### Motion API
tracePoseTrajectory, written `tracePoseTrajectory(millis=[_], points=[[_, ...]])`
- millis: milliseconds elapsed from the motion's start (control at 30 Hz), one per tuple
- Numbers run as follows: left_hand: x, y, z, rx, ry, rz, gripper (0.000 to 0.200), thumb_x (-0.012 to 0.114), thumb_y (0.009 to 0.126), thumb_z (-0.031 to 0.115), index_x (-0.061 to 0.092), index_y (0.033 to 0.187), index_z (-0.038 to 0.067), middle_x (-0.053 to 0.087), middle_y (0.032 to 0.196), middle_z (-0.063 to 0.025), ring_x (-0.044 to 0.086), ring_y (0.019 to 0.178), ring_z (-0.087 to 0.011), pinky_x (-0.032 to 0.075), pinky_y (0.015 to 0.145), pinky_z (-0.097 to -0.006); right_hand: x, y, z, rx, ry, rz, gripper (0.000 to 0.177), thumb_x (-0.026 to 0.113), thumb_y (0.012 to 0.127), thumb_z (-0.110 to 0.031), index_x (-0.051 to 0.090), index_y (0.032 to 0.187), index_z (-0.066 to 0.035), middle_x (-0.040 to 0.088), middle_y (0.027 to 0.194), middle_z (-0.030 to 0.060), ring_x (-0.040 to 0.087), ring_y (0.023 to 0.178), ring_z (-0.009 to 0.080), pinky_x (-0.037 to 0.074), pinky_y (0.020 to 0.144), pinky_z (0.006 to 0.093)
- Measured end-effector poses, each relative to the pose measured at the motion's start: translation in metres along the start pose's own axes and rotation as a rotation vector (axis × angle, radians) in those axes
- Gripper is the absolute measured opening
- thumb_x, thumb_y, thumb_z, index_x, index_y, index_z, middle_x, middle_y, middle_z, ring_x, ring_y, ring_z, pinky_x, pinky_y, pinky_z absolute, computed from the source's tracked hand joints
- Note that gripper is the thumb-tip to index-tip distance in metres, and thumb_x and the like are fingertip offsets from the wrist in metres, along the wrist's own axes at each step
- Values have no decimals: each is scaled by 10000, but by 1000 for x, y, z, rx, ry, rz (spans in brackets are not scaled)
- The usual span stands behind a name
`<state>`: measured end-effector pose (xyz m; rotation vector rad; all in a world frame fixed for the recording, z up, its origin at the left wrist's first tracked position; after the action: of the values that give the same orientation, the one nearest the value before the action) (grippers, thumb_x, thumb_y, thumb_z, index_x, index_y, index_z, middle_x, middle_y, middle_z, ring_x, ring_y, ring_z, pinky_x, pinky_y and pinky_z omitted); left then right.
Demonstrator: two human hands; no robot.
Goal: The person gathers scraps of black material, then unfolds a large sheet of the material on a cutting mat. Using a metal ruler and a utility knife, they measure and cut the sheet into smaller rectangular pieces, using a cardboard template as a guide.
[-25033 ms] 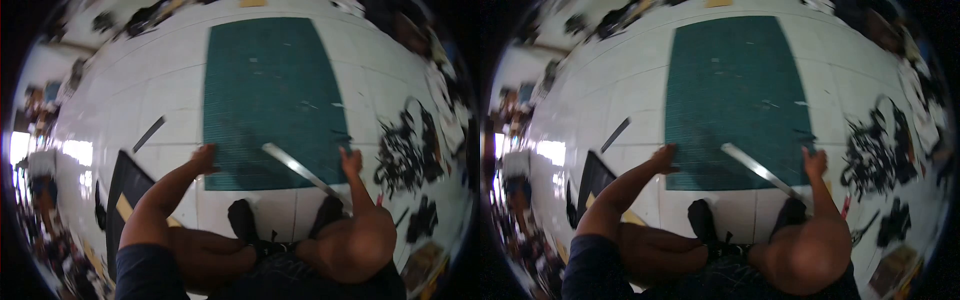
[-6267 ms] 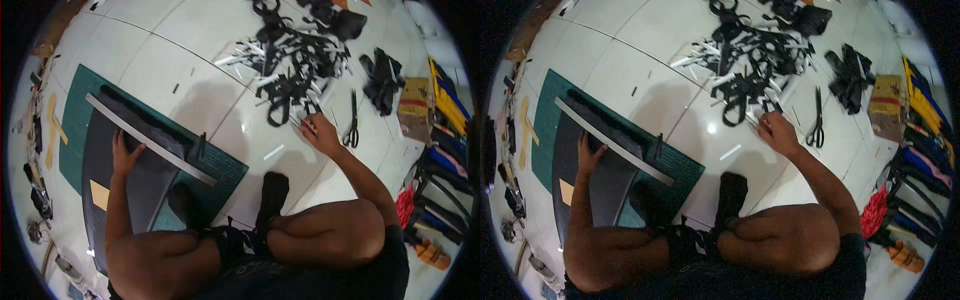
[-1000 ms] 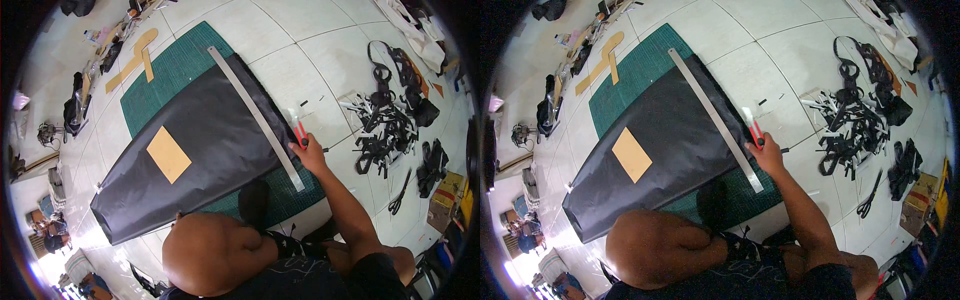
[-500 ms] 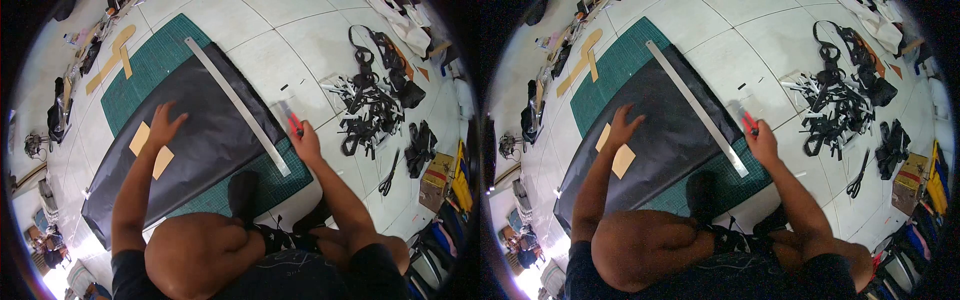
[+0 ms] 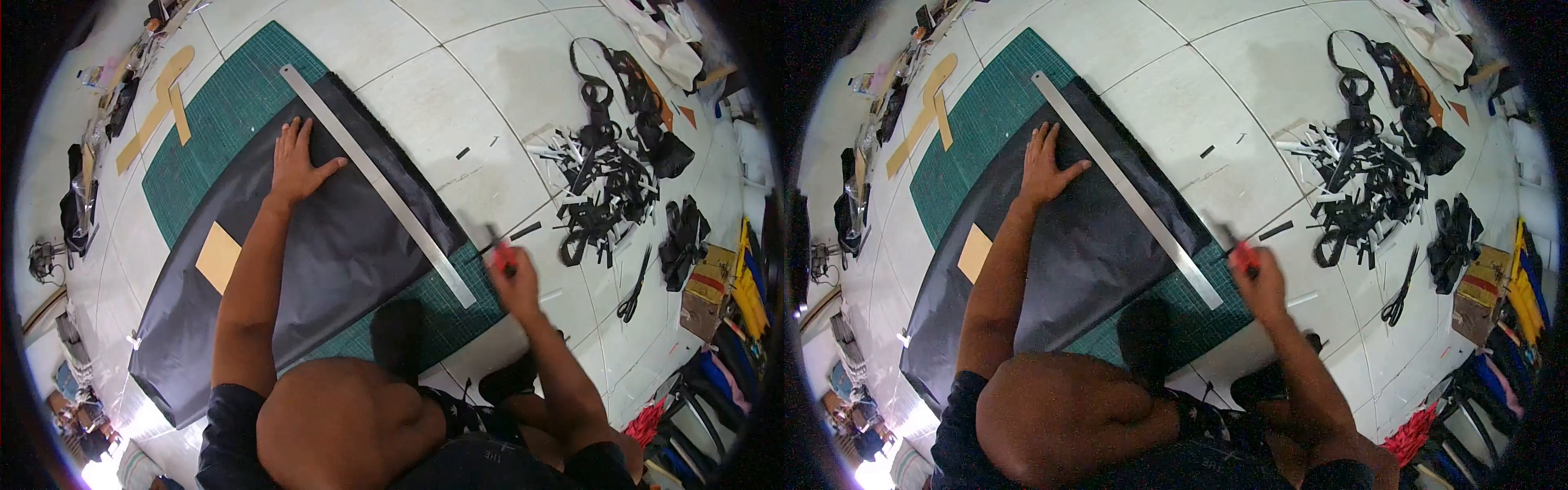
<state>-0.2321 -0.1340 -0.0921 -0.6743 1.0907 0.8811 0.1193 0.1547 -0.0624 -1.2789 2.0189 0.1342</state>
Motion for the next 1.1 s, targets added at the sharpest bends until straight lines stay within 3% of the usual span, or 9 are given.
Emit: tracePoseTrajectory(millis=[67,167,367,467,667,967,1100], points=[[0,5,5,6,56,1,1075,715,720,664,318,1500,41,236,1581,-200,135,1489,-372,107,1204,-513,33,-17,-15,-129,-55,-69,404,795,798,-284,567,1000,-20,582,891,153,608,815,330,490,712,410],[-2,15,8,10,79,-25,1123,714,686,705,316,1502,43,234,1587,-178,126,1492,-362,82,1204,-526,58,-27,-33,-109,-211,-137,420,816,763,-267,564,978,-9,568,913,171,587,876,385,477,749,447],[-7,33,11,18,69,-25,1126,723,649,733,369,1466,43,233,1585,-182,131,1492,-356,78,1200,-547,60,-20,-31,47,-97,-83,411,806,776,-251,564,972,18,570,922,188,574,916,388,462,790,463],[-7,46,10,0,96,-43,1126,745,642,712,370,1464,42,243,1581,-181,141,1492,-351,95,1194,-564,60,-14,-31,-27,-180,-51,416,823,763,-233,569,983,12,597,900,176,592,838,333,475,767,407],[-12,50,14,-1,11,-71,1139,790,618,668,365,1468,39,250,1579,-175,163,1487,-350,144,1175,-600,60,-14,-30,-63,-87,-1,418,823,766,-232,561,979,15,596,904,175,586,836,331,468,781,410],[-6,60,7,17,57,-84,1192,808,567,676,359,1477,50,278,1559,-179,209,1466,-354,184,1151,-624,57,-11,-30,114,-8,-82,437,808,788,-267,563,1000,26,581,928,180,586,878,320,470,807,418],[-5,61,7,24,81,-86,1206,800,558,694,360,1474,44,275,1557,-188,204,1465,-363,185,1144,-630,52,-11,-29,156,41,-71,409,790,814,-271,553,977,19,608,880,178,607,819,307,482,770,398]])
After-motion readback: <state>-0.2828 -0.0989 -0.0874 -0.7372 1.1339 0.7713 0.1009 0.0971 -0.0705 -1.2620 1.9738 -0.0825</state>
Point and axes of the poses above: each hand's wrist, its own y-axis towards the middle knuckle, its own x-axis out of the palm, z = x × y, the point moved 3 cm from there along y, towards the middle knuckle
